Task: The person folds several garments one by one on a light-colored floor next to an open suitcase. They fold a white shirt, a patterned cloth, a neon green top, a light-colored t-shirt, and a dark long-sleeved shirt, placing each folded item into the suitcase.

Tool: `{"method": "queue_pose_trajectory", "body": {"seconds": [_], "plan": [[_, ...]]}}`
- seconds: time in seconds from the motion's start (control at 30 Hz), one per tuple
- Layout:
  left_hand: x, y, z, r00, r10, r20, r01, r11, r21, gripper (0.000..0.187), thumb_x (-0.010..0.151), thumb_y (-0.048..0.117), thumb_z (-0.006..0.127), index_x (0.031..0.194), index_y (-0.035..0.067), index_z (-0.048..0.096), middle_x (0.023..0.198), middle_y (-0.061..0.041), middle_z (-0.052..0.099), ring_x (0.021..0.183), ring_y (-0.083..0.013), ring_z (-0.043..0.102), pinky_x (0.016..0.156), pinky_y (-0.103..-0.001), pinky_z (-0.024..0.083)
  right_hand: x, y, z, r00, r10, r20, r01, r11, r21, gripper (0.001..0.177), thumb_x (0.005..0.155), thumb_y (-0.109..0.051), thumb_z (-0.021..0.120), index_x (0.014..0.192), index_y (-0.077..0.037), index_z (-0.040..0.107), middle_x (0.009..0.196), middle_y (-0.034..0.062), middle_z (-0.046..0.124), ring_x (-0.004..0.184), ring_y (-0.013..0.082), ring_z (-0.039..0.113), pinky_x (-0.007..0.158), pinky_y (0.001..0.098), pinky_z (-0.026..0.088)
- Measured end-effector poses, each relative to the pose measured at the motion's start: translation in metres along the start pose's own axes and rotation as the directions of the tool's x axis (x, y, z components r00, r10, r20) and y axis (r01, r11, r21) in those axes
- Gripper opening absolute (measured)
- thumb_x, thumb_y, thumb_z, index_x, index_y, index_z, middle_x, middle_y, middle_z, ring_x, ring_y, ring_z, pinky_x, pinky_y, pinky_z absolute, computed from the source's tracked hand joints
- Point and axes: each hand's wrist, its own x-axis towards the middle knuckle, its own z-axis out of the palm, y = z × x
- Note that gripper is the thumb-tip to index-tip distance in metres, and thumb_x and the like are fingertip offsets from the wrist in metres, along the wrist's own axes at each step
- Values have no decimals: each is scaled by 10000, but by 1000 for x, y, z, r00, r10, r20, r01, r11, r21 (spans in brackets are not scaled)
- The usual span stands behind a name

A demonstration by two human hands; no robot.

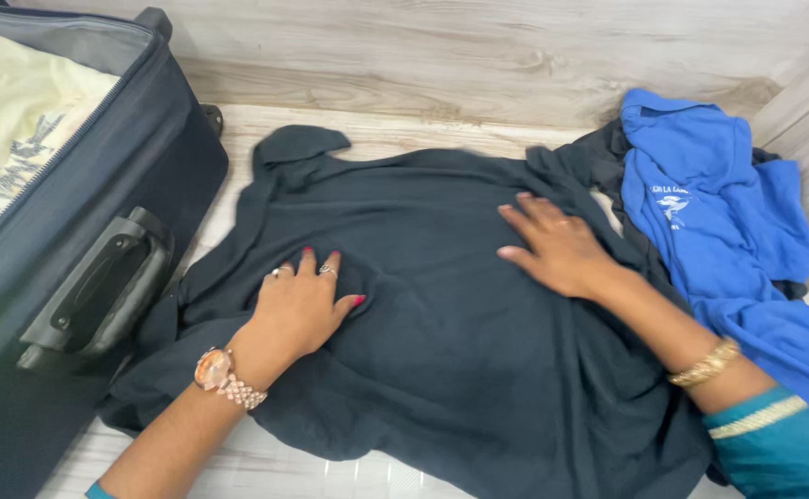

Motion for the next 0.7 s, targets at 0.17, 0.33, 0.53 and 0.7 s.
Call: {"method": "queue_pose_trajectory", "body": {"seconds": [0.17,0.33,0.53,0.7], "plan": [[-8,0,-2,945,62,-321,-120,979,-163,486,942,308,646,1345,38,609,1228,-180,684,1070,-372,656,931,-461,491,-36,96,16,983,144,-110,-130,983,130,680,978,-480,534,1526,-91,437,1594,255,355,1450,430,366,1172,496,327],[-32,7,-3,836,27,-548,-158,968,-194,307,923,122,664,1227,84,691,1061,-93,727,1042,-308,671,959,-441,498,-44,52,-9,959,150,-239,-121,984,131,528,899,-281,671,1374,-65,592,1466,229,512,1309,419,516,1075,484,435],[-52,-27,19,827,-198,-526,101,973,-207,371,815,-40,585,1119,120,725,922,-8,733,898,-230,672,810,-394,490,-89,-103,-36,872,-381,-307,465,840,279,449,815,-264,769,1218,-92,670,1275,109,674,1194,322,625,1010,442,480],[-53,-31,32,868,-249,-430,150,956,-252,314,834,-11,605,1089,120,734,865,0,723,783,-216,678,725,-389,478,-93,-177,-24,586,-772,-245,808,532,254,512,923,-288,727,1378,-73,633,1563,316,388,1374,458,508,1110,536,412]]}}
